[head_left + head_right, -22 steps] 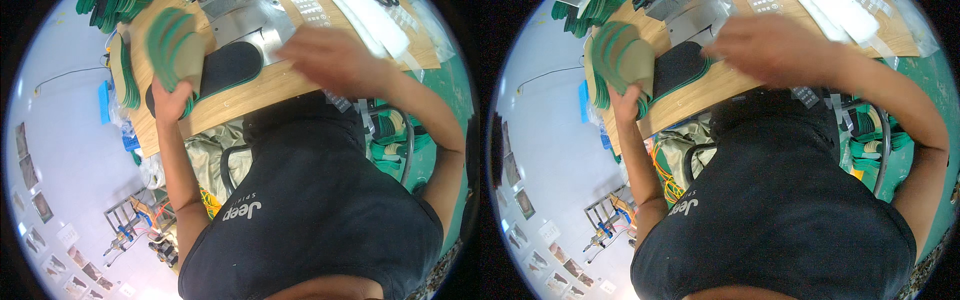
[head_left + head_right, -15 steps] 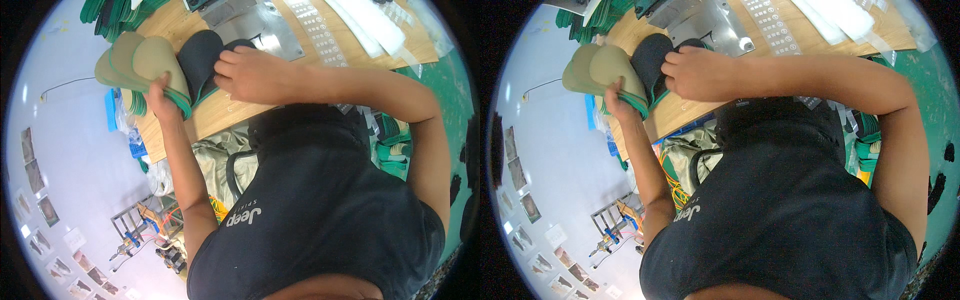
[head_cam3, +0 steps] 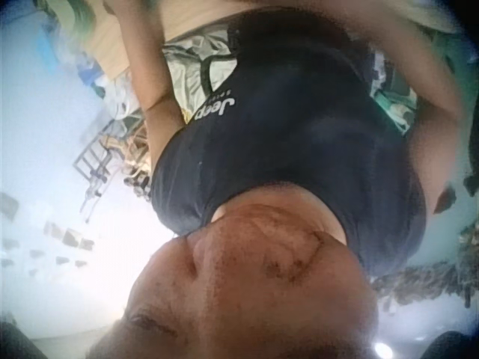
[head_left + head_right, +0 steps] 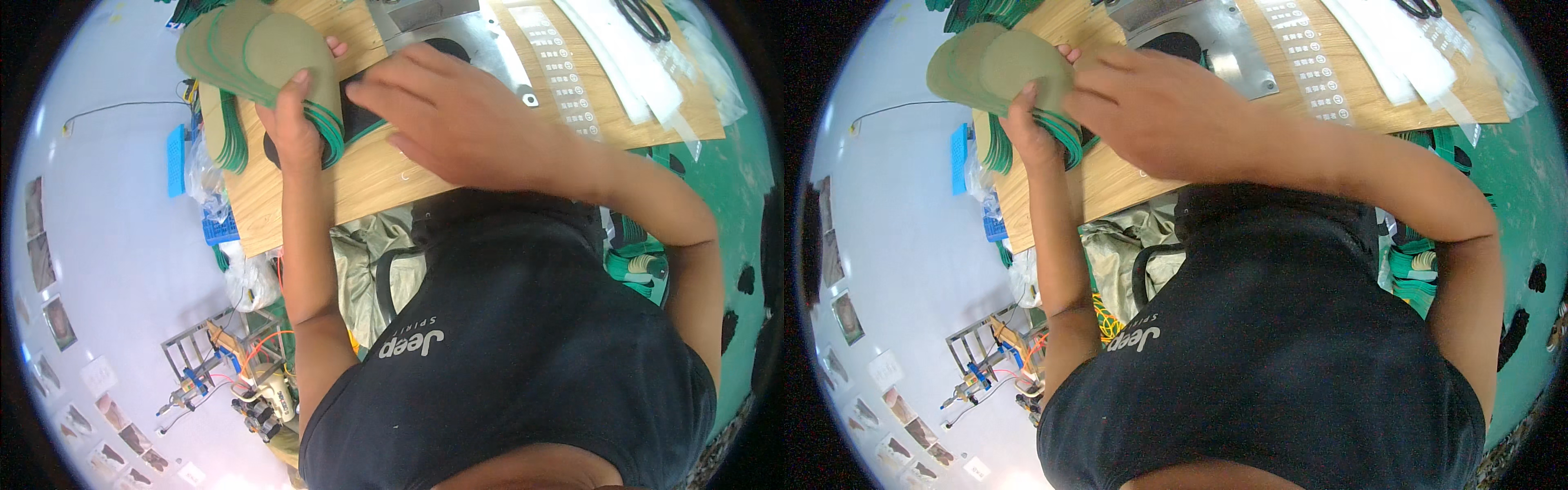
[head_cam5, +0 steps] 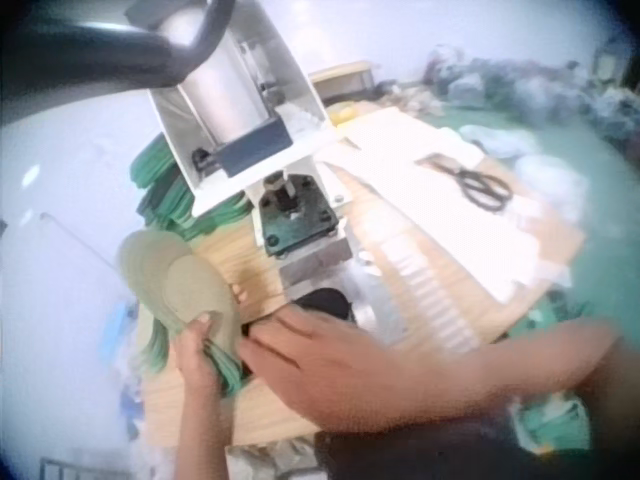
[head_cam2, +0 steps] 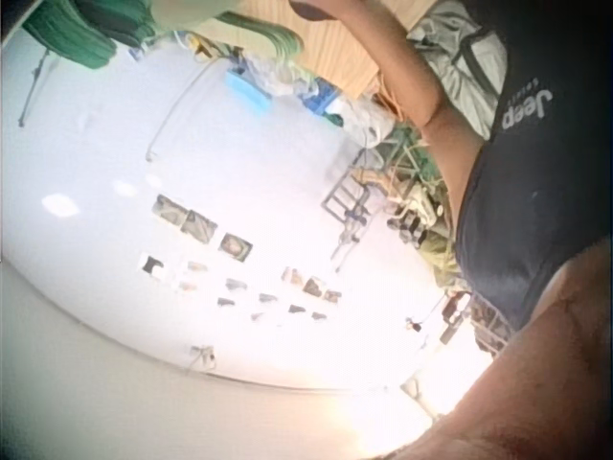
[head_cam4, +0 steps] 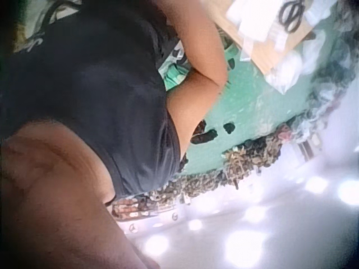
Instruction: The person sticks round stickers onto shoe insoles. They use a pair of scissors to cut the sticker sheet and their hands to peel and apply labels to each insole in a stack.
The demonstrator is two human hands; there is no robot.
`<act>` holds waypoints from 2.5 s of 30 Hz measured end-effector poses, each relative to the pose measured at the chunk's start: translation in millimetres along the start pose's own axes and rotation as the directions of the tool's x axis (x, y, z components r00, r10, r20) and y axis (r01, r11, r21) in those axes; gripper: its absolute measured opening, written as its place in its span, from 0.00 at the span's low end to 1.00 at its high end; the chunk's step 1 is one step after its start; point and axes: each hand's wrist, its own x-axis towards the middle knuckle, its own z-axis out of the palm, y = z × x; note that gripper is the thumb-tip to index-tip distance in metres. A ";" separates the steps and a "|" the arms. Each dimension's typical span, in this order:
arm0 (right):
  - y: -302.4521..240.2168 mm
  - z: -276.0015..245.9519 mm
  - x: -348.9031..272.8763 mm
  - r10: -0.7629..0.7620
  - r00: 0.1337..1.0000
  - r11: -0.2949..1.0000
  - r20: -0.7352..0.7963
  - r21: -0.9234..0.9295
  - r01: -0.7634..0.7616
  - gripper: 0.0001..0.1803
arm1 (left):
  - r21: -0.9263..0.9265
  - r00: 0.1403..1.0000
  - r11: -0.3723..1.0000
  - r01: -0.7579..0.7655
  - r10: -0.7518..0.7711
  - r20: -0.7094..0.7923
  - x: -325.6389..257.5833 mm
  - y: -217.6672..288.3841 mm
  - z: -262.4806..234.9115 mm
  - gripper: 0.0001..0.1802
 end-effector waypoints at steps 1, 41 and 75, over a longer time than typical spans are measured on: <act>4.1 9.7 7.4 0.022 0.999 1.000 -0.032 0.015 -0.021 0.28 | -0.013 1.000 1.000 -0.012 0.012 -0.015 -2.5 -0.7 -3.1 0.26; 38.3 13.8 -20.4 0.231 0.935 0.972 0.268 -0.113 -0.208 0.27 | 0.110 0.946 0.993 -0.034 -0.004 0.323 3.5 -5.6 -52.4 0.35; 118.3 -17.4 -41.9 0.319 0.932 0.948 0.171 -0.058 -0.314 0.27 | -0.059 0.957 0.997 -0.047 0.062 0.283 45.9 -22.8 -32.8 0.38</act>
